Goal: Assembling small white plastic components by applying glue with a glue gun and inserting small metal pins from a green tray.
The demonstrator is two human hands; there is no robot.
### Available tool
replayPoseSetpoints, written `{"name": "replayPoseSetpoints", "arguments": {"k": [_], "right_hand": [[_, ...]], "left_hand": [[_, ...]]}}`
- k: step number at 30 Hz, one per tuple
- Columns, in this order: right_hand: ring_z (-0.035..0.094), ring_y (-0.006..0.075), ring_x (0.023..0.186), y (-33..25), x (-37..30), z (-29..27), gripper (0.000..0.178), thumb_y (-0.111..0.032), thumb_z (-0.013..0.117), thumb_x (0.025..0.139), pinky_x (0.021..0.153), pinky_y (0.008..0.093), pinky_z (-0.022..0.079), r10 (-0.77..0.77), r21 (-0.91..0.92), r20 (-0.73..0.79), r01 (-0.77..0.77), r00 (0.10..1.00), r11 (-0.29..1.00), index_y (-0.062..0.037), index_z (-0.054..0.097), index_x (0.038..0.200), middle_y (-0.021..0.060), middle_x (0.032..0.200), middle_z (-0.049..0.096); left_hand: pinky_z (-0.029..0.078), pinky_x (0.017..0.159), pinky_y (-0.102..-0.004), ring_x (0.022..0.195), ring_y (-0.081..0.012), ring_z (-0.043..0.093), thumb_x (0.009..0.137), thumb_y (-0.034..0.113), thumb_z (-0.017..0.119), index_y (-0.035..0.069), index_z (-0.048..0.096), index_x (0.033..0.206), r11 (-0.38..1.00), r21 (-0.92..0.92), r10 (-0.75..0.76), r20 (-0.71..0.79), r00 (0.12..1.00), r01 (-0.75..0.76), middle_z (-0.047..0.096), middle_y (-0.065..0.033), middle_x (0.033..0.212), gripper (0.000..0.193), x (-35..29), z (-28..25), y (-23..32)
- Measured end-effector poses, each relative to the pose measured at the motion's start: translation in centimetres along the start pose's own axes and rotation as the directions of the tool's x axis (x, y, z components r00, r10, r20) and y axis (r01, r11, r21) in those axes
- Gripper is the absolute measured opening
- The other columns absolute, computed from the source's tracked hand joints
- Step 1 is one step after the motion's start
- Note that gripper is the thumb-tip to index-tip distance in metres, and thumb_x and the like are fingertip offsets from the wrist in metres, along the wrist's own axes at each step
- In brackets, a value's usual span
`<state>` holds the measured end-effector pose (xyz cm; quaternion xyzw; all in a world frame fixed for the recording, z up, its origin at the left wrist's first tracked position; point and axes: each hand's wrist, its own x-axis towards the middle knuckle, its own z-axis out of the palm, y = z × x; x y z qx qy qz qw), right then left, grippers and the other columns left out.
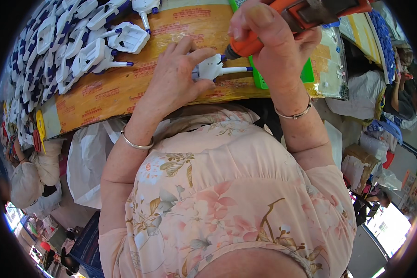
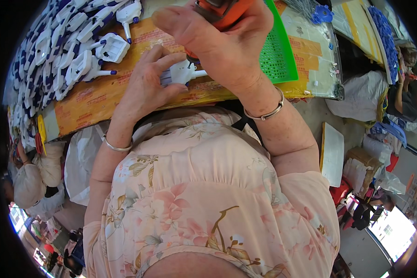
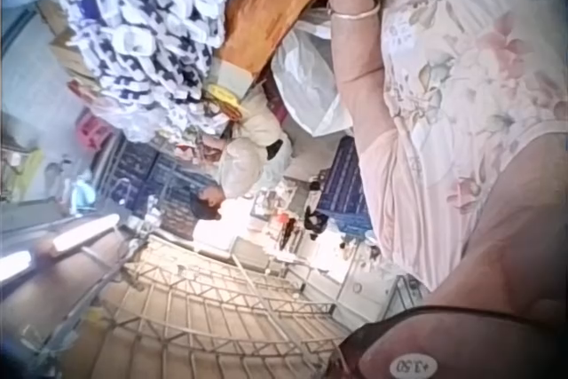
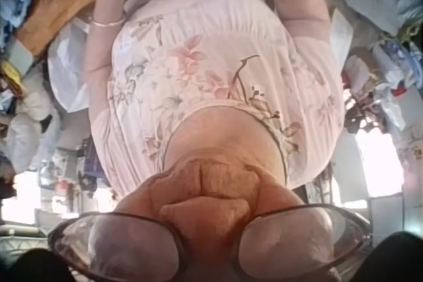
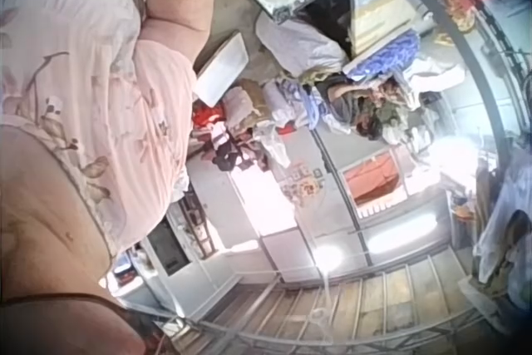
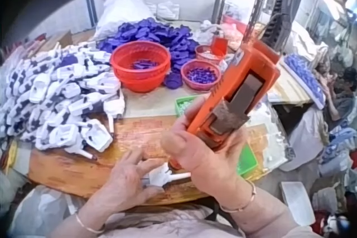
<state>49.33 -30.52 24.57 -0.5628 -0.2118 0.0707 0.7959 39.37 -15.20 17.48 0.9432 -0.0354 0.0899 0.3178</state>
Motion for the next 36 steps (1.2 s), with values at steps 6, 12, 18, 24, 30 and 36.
{"name": "replayPoseSetpoints", "arguments": {"k": [6, 12, 18, 24, 30, 36], "right_hand": [[0.061, 0.0078, 0.072, 0.5, 0.2, 0.0, 0.035, -0.005, 0.082, 0.082, 0.066, 0.0246, 0.050, -0.011, -0.080, -0.005, 0.011, 1.000, 0.997, -0.0021, 0.060, 0.109, 0.0020, 0.084, 0.065], [0.062, 0.0088, 0.070, 5.0, 2.2, -1.0, 0.032, -0.004, 0.083, 0.081, 0.063, 0.0254, 0.050, -0.340, 0.153, 0.200, 0.313, 0.919, 0.937, -0.0010, 0.061, 0.104, 0.0033, 0.083, 0.066], [0.062, 0.0085, 0.071, 2.2, 0.1, 0.5, 0.037, -0.011, 0.090, 0.072, 0.066, 0.0252, 0.051, -0.256, -0.251, 0.196, 0.300, 0.947, 0.920, -0.0032, 0.064, 0.097, -0.0001, 0.080, 0.066], [0.066, 0.0140, 0.078, 1.9, 0.4, 0.5, 0.040, -0.012, 0.089, 0.067, 0.073, 0.0277, 0.053, -0.326, -0.240, 0.391, 0.437, 0.861, 0.867, -0.0026, 0.067, 0.099, 0.0062, 0.089, 0.067], [0.064, 0.0117, 0.076, 2.7, 0.1, 0.1, 0.039, -0.008, 0.085, 0.073, 0.070, 0.0273, 0.052, -0.495, -0.290, 0.450, 0.645, 0.744, 0.707, -0.0022, 0.061, 0.103, 0.0031, 0.086, 0.064], [0.066, 0.0134, 0.078, 7.5, 3.5, -1.7, 0.047, 0.000, 0.082, 0.080, 0.071, 0.0300, 0.055, -0.696, 0.394, 0.373, 0.575, 0.613, 0.717, -0.0007, 0.053, 0.117, 0.0052, 0.088, 0.065]], "left_hand": [[0.049, 0.091, -0.0427, 0.104, -0.0340, 0.057, 0.067, 0.011, 0.085, 0.009, 0.067, 0.125, 1.000, -0.001, -0.013, 0.001, 1.000, 0.013, 0.057, -0.0126, 0.107, 0.061, -0.1, 0.0, 0.1], [0.047, 0.093, -0.0447, 0.104, -0.0344, 0.056, 0.067, 0.016, 0.085, 0.012, 0.068, 0.125, 0.999, -0.031, -0.011, 0.004, 1.000, 0.011, 0.058, -0.0122, 0.108, 0.061, 0.0, 0.3, -0.1], [0.047, 0.093, -0.0460, 0.104, -0.0346, 0.056, 0.065, 0.015, 0.085, 0.011, 0.068, 0.122, 0.998, -0.034, 0.054, -0.068, 0.996, -0.056, 0.058, -0.0117, 0.110, 0.060, -0.1, 0.9, -0.9], [0.047, 0.092, -0.0456, 0.106, -0.0354, 0.057, 0.065, 0.014, 0.083, 0.009, 0.067, 0.120, 0.990, -0.123, 0.057, -0.114, 0.992, -0.071, 0.059, -0.0121, 0.119, 0.058, -0.2, 1.5, -1.4], [0.043, 0.097, -0.0500, 0.114, -0.0363, 0.054, 0.064, 0.022, 0.086, 0.012, 0.063, 0.130, 0.995, 0.036, 0.096, 0.020, 0.995, -0.097, 0.055, -0.0140, 0.125, 0.071, -0.2, 0.9, -1.2], [0.043, 0.098, -0.0505, 0.114, -0.0368, 0.055, 0.065, 0.022, 0.084, 0.016, 0.064, 0.130, 0.976, 0.187, 0.105, 0.033, 0.994, -0.109, 0.056, -0.0156, 0.122, 0.068, 0.2, 0.7, -0.5]]}}
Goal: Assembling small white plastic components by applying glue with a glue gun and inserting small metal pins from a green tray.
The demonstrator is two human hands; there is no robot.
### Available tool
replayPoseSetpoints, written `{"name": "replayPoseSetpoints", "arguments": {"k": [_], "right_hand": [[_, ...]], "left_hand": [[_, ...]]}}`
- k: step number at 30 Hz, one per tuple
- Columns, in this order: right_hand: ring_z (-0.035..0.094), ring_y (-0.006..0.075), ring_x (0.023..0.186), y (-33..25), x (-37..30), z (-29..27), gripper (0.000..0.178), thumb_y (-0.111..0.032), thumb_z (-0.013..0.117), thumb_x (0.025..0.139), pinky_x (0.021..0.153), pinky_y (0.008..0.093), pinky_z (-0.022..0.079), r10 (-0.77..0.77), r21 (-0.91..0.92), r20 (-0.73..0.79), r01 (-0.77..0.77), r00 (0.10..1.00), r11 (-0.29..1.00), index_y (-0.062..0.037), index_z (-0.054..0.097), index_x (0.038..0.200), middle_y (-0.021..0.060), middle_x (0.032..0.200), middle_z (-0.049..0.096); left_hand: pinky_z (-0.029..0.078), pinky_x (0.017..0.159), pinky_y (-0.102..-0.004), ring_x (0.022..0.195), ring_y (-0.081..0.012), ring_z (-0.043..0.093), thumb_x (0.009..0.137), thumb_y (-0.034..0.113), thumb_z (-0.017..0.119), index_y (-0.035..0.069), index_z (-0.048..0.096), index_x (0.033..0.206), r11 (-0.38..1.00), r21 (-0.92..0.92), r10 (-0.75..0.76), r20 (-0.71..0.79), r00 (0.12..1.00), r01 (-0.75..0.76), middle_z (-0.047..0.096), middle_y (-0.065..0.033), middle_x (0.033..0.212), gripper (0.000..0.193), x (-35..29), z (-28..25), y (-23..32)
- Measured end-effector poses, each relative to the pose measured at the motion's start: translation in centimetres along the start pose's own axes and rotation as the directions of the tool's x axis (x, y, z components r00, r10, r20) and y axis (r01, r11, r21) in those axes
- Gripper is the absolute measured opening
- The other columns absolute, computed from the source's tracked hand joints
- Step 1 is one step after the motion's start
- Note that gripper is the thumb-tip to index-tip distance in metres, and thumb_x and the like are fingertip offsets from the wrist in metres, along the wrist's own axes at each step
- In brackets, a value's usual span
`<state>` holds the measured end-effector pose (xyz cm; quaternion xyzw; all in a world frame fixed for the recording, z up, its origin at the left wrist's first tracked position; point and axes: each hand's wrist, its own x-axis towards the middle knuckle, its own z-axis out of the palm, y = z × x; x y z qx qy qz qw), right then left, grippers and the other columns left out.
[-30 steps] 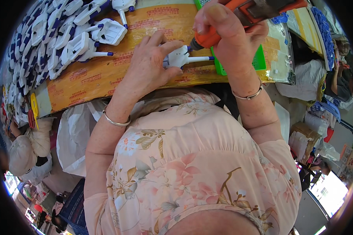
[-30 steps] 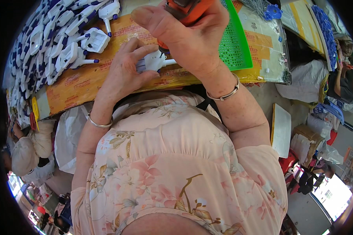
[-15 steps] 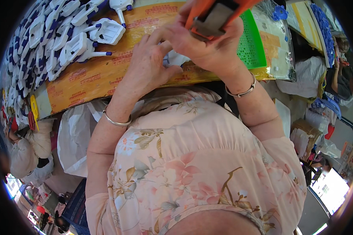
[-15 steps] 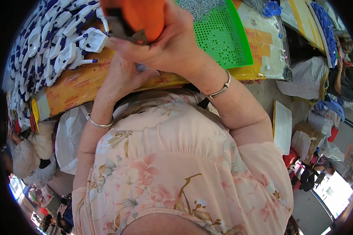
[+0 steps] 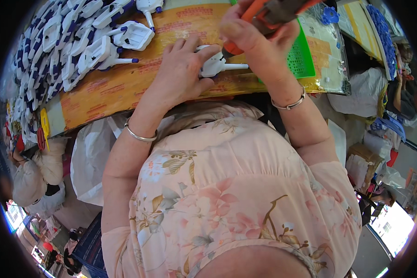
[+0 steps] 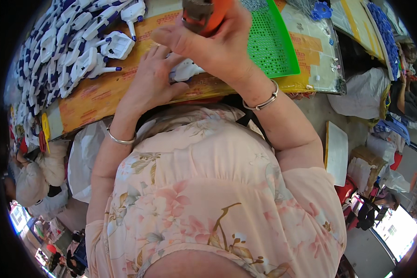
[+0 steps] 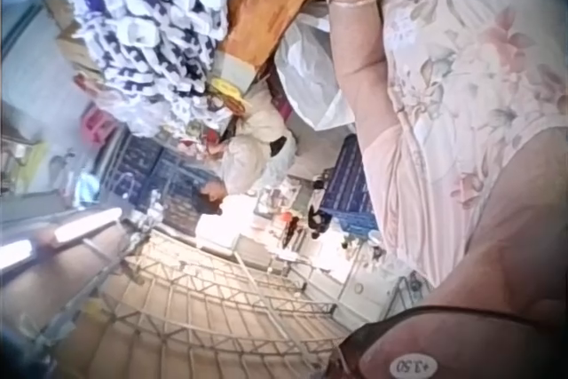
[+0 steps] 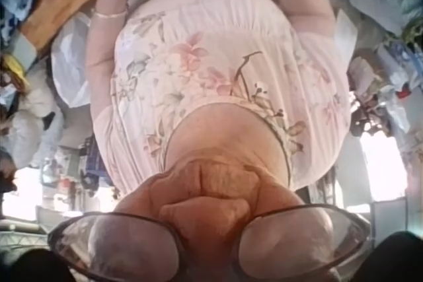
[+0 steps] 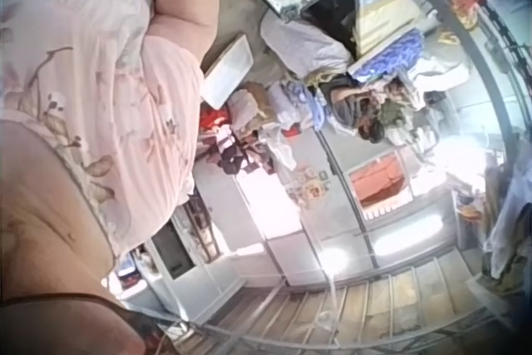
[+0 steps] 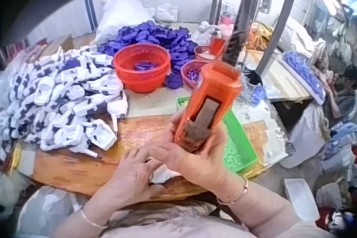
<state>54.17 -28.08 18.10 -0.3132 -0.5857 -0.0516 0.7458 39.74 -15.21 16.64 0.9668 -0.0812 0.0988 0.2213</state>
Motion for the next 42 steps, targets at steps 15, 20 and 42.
{"name": "replayPoseSetpoints", "arguments": {"k": [15, 20, 42], "right_hand": [[0.062, 0.0201, 0.069, -7.5, 3.5, -2.9, 0.024, -0.007, 0.070, 0.094, 0.066, 0.0369, 0.053, 0.244, -0.250, -0.295, -0.321, 0.924, 0.914, 0.0065, 0.057, 0.108, 0.0104, 0.076, 0.062], [0.061, 0.0198, 0.069, -7.5, 2.8, -1.2, 0.030, -0.007, 0.073, 0.091, 0.066, 0.0348, 0.052, 0.350, -0.203, -0.366, -0.441, 0.862, 0.874, 0.0061, 0.057, 0.113, 0.0103, 0.080, 0.062], [0.060, 0.0194, 0.069, -7.9, 2.3, -0.1, 0.032, -0.010, 0.074, 0.091, 0.065, 0.0352, 0.051, 0.375, -0.150, -0.309, -0.434, 0.874, 0.888, 0.0040, 0.057, 0.114, 0.0095, 0.080, 0.061]], "left_hand": [[0.050, 0.078, -0.0197, 0.090, -0.0039, 0.061, 0.092, 0.019, 0.071, 0.001, 0.060, 0.138, 0.154, -0.942, -0.196, 0.267, 0.944, 0.299, 0.070, 0.0004, 0.110, 0.050, -2.0, -4.7, -1.9], [0.057, 0.080, -0.0253, 0.091, -0.0134, 0.070, 0.100, 0.034, 0.059, -0.010, 0.056, 0.136, -0.089, -0.964, -0.160, 0.261, 0.952, 0.249, 0.072, -0.0112, 0.114, 0.057, -3.4, -3.4, -2.5], [0.057, 0.094, -0.0556, 0.107, -0.0445, 0.069, 0.101, 0.046, 0.049, -0.010, 0.049, 0.140, -0.571, -0.762, 0.047, 0.342, 0.939, 0.306, 0.064, -0.0282, 0.129, 0.069, -5.1, -1.2, -1.6]]}}
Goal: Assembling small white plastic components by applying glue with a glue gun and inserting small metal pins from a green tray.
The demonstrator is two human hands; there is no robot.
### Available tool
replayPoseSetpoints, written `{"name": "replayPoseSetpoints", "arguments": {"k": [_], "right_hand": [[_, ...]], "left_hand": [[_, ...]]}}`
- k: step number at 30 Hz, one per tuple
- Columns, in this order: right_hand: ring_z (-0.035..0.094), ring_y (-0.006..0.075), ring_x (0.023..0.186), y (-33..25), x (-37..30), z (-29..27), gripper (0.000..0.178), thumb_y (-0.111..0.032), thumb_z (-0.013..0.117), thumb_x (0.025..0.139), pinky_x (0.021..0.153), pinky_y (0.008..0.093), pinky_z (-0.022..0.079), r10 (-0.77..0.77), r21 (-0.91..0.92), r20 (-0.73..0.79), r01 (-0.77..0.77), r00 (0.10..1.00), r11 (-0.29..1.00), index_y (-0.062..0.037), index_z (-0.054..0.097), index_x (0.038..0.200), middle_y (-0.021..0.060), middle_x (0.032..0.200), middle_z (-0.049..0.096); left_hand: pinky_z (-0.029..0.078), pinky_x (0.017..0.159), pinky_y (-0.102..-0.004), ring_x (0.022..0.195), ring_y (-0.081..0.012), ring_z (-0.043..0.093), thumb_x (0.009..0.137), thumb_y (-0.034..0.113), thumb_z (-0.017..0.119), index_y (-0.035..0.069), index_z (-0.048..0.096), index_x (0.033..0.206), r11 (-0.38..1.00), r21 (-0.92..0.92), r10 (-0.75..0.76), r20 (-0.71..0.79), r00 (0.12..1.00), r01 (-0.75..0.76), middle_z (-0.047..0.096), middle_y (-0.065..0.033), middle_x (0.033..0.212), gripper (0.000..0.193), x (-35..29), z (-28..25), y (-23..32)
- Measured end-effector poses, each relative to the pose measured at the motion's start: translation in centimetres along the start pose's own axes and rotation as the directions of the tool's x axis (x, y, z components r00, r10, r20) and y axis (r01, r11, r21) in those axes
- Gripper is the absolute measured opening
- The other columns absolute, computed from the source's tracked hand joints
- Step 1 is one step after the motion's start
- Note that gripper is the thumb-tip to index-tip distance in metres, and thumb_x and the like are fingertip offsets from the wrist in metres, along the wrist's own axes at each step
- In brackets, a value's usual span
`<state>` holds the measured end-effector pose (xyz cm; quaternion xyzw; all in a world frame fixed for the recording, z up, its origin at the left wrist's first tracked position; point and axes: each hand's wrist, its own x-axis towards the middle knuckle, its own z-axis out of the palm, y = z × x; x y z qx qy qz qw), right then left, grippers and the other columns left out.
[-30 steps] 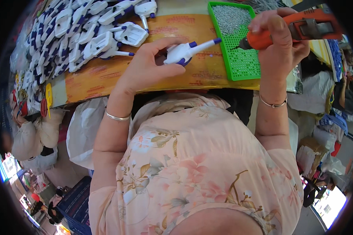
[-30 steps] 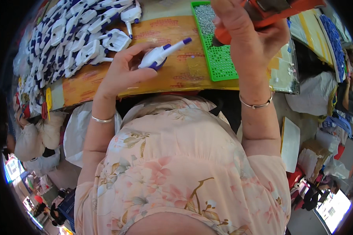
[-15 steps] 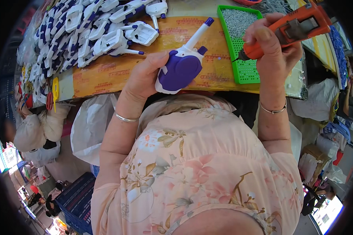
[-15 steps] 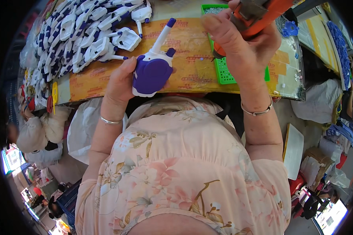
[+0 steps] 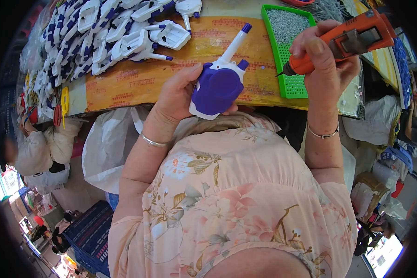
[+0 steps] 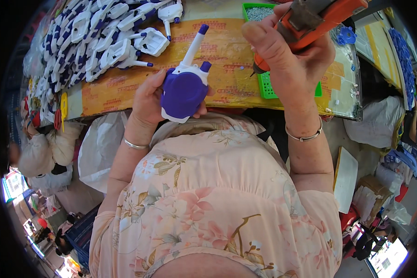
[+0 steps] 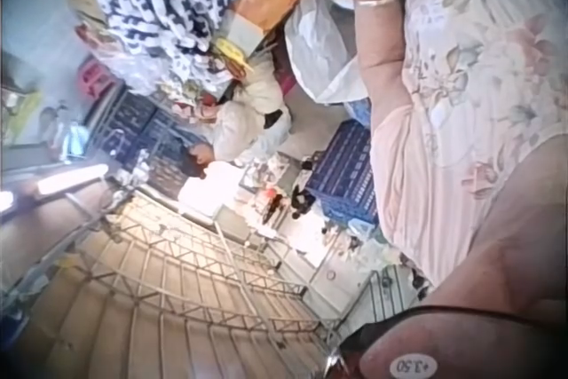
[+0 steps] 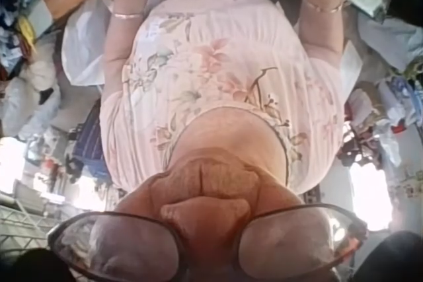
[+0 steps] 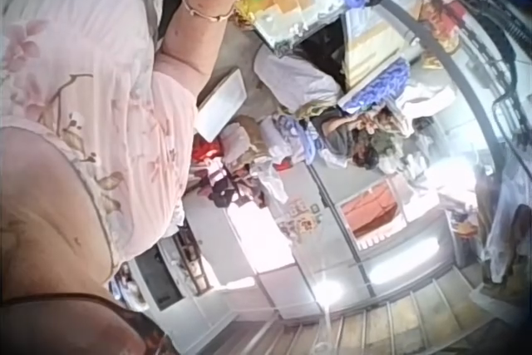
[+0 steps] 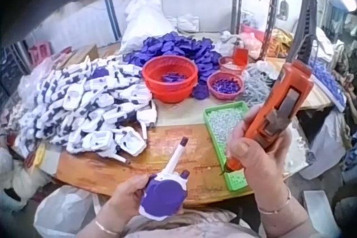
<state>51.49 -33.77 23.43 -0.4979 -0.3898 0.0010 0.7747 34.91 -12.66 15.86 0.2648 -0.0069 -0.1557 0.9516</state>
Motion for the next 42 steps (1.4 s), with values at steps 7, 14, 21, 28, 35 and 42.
{"name": "replayPoseSetpoints", "arguments": {"k": [7, 14, 21, 28, 35, 42], "right_hand": [[0.060, 0.0192, 0.068, -0.1, 0.2, -0.1, 0.033, -0.012, 0.075, 0.090, 0.065, 0.0358, 0.052, -0.030, -0.020, 0.023, 0.031, 0.999, 0.999, 0.0050, 0.057, 0.113, 0.0104, 0.078, 0.063], [0.060, 0.0197, 0.066, -0.3, 0.0, 0.4, 0.033, -0.013, 0.076, 0.091, 0.064, 0.0360, 0.052, 0.003, -0.047, -0.006, -0.003, 1.000, 0.999, 0.0060, 0.057, 0.108, 0.0104, 0.077, 0.062], [0.060, 0.0199, 0.068, -0.1, -0.1, 1.1, 0.031, -0.014, 0.076, 0.091, 0.066, 0.0361, 0.052, 0.051, -0.074, -0.046, -0.054, 0.998, 0.996, 0.0056, 0.058, 0.107, 0.0097, 0.077, 0.062], [0.064, 0.0166, 0.069, 0.5, -0.4, 0.8, 0.030, 0.001, 0.077, 0.086, 0.065, 0.0322, 0.054, 0.074, 0.053, -0.001, -0.073, 0.997, 0.996, 0.0032, 0.061, 0.112, 0.0090, 0.083, 0.067], [0.063, 0.0182, 0.067, 0.2, -0.7, 1.9, 0.028, 0.002, 0.073, 0.086, 0.066, 0.0348, 0.054, 0.091, 0.078, -0.026, -0.089, 0.996, 0.993, 0.0043, 0.060, 0.111, 0.0087, 0.080, 0.064], [0.062, 0.0190, 0.068, -0.8, -1.1, 2.1, 0.027, -0.003, 0.073, 0.088, 0.066, 0.0353, 0.053, 0.110, 0.069, -0.016, -0.108, 0.994, 0.992, 0.0040, 0.057, 0.109, 0.0089, 0.079, 0.063]], "left_hand": [[0.049, 0.103, -0.0347, 0.119, -0.0201, 0.061, 0.078, 0.033, 0.085, -0.006, 0.043, 0.149, 0.834, 0.540, 0.227, -0.151, 0.962, -0.112, 0.062, -0.0117, 0.134, 0.092, -0.3, 3.4, 1.0], [0.052, 0.096, -0.0320, 0.108, -0.0158, 0.063, 0.071, 0.012, 0.091, -0.001, 0.051, 0.142, 0.794, 0.600, 0.228, -0.141, 0.963, -0.100, 0.066, -0.0070, 0.120, 0.083, -0.4, 2.7, 0.9], [0.055, 0.088, -0.0299, 0.098, -0.0127, 0.065, 0.069, 0.017, 0.094, -0.002, 0.052, 0.140, 0.873, 0.468, 0.235, -0.163, 0.958, -0.134, 0.067, -0.0024, 0.111, 0.084, -0.6, 1.8, 0.0], [0.055, 0.084, -0.0273, 0.094, -0.0112, 0.065, 0.074, 0.021, 0.091, 0.000, 0.051, 0.140, 0.915, 0.373, 0.214, -0.136, 0.967, -0.150, 0.066, -0.0008, 0.108, 0.080, -1.4, 0.3, -0.4], [0.055, 0.084, -0.0280, 0.093, -0.0128, 0.065, 0.076, 0.016, 0.085, 0.001, 0.055, 0.133, 0.879, 0.448, 0.301, -0.252, 0.920, -0.165, 0.065, -0.0021, 0.107, 0.066, -4.6, 1.4, 0.6], [0.053, 0.093, -0.0318, 0.102, -0.0143, 0.063, 0.066, 0.007, 0.082, -0.001, 0.054, 0.130, 0.175, 0.931, 0.752, -0.337, 0.566, 0.322, 0.063, -0.0057, 0.110, 0.070, -17.8, 3.0, 3.2]]}}
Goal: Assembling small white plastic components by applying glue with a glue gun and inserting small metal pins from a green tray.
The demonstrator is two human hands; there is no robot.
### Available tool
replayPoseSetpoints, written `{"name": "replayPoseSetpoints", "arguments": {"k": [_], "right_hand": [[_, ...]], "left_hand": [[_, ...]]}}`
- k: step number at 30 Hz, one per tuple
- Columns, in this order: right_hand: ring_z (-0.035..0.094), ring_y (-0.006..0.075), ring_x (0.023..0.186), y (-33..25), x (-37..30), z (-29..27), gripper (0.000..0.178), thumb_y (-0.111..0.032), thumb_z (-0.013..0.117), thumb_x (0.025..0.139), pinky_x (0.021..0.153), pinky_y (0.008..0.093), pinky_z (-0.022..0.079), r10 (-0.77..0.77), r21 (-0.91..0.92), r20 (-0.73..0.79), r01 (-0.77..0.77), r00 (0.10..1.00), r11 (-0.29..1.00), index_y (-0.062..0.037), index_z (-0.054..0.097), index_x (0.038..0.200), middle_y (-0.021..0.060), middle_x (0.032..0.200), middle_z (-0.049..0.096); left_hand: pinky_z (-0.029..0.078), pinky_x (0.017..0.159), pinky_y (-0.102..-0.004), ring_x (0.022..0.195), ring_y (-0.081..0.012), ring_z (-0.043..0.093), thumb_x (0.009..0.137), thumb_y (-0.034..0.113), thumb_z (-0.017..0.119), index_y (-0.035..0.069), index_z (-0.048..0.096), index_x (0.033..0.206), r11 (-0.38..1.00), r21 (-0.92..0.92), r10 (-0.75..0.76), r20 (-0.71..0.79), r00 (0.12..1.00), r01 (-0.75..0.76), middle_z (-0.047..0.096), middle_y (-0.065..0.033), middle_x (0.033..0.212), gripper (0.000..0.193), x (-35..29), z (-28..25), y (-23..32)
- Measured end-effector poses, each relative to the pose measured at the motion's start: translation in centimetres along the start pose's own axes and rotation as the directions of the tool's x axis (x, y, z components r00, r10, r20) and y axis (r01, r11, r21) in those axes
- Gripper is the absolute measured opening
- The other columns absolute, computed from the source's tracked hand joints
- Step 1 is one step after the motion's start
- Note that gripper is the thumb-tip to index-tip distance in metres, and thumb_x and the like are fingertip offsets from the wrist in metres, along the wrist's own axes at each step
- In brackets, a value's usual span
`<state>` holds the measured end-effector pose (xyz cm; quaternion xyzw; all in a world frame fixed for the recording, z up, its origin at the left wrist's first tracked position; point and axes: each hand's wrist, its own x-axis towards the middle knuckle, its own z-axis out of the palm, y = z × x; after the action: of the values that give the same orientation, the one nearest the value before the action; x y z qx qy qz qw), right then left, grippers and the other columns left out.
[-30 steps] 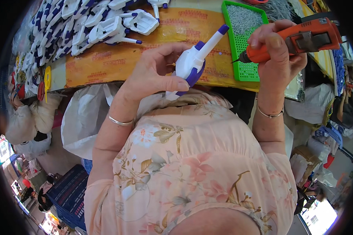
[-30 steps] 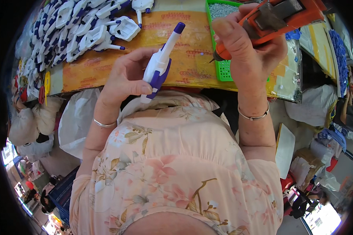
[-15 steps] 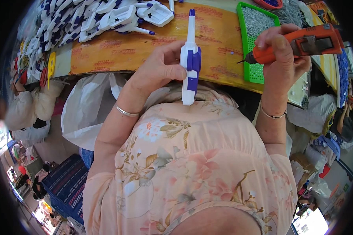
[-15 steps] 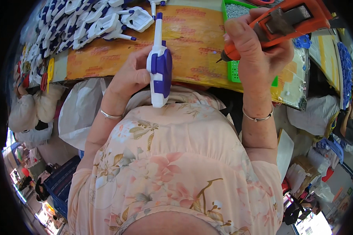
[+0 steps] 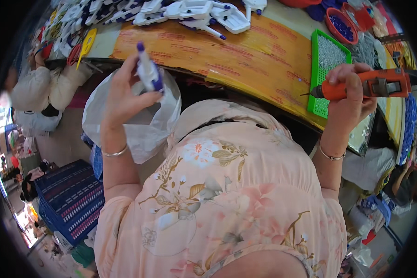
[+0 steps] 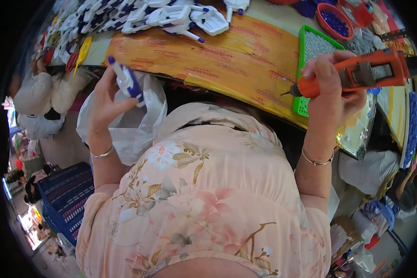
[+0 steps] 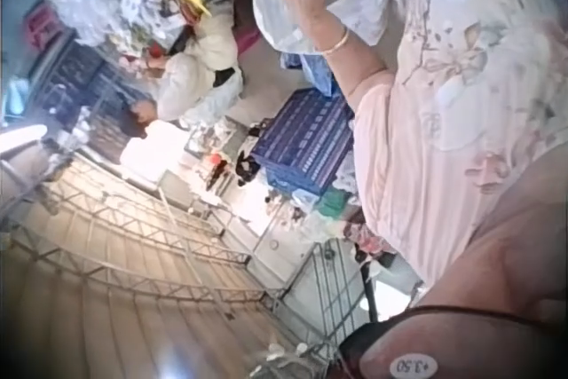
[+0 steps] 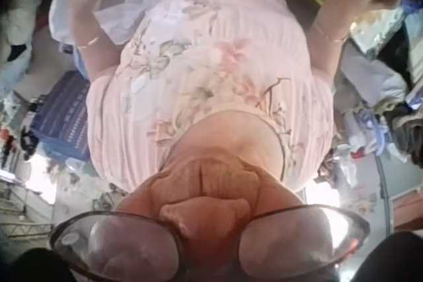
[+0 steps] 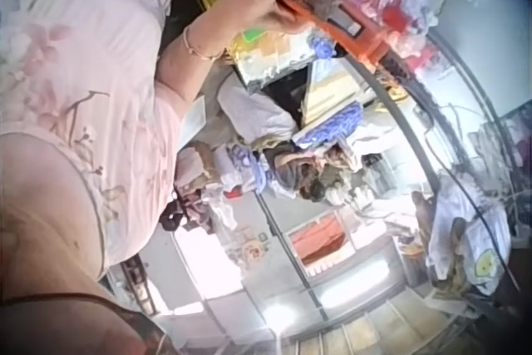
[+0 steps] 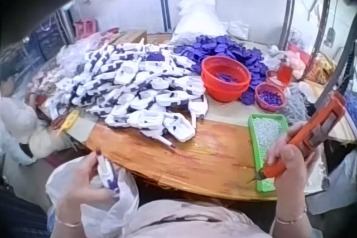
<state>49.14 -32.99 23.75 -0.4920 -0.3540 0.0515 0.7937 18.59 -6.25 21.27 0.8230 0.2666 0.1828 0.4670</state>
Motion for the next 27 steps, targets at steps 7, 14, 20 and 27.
{"name": "replayPoseSetpoints", "arguments": {"k": [7, 14, 20, 27], "right_hand": [[0.061, 0.0188, 0.067, -0.4, 0.0, 1.1, 0.027, -0.006, 0.074, 0.089, 0.065, 0.0343, 0.052, -0.008, 0.009, 0.074, 0.007, 0.997, 1.000, 0.0024, 0.056, 0.108, 0.0091, 0.078, 0.063], [0.061, 0.0173, 0.068, -0.1, 0.2, 0.5, 0.032, -0.006, 0.076, 0.088, 0.065, 0.0338, 0.052, -0.013, -0.005, 0.066, 0.013, 0.998, 1.000, 0.0002, 0.055, 0.111, 0.0081, 0.080, 0.062], [0.061, 0.0167, 0.069, -0.1, -0.1, 0.7, 0.036, -0.006, 0.077, 0.086, 0.064, 0.0327, 0.052, 0.010, -0.018, 0.021, -0.010, 1.000, 1.000, 0.0003, 0.054, 0.112, 0.0078, 0.080, 0.061], [0.061, 0.0139, 0.072, -0.6, -0.5, -0.8, 0.045, -0.001, 0.079, 0.079, 0.068, 0.0297, 0.052, 0.057, -0.036, -0.069, -0.060, 0.996, 0.998, 0.0002, 0.053, 0.117, 0.0065, 0.083, 0.063]], "left_hand": [[0.048, 0.100, -0.0441, 0.115, -0.0433, 0.058, 0.066, 0.003, 0.072, 0.002, 0.050, 0.128, 0.747, 0.593, -0.218, -0.210, 0.953, 0.301, 0.059, -0.0221, 0.119, 0.066, -6.7, -0.7, -10.7], [0.049, 0.097, -0.0475, 0.112, -0.0427, 0.059, 0.070, 0.006, 0.075, 0.001, 0.054, 0.123, 0.816, 0.528, -0.180, -0.157, 0.971, 0.237, 0.058, -0.0238, 0.121, 0.058, -3.5, 1.7, -7.4], [0.054, 0.082, -0.0397, 0.102, -0.0368, 0.063, 0.078, 0.003, 0.072, 0.002, 0.063, 0.111, 0.848, 0.406, 0.406, -0.081, 0.910, -0.341, 0.064, -0.0152, 0.111, 0.034, 6.3, 5.9, -0.3], [0.049, 0.089, -0.0435, 0.104, -0.0330, 0.058, 0.073, 0.001, 0.071, 0.007, 0.066, 0.112, 0.501, 0.691, 0.610, 0.146, 0.779, -0.522, 0.062, -0.0106, 0.111, 0.040, 14.3, 12.9, -0.2]]}}
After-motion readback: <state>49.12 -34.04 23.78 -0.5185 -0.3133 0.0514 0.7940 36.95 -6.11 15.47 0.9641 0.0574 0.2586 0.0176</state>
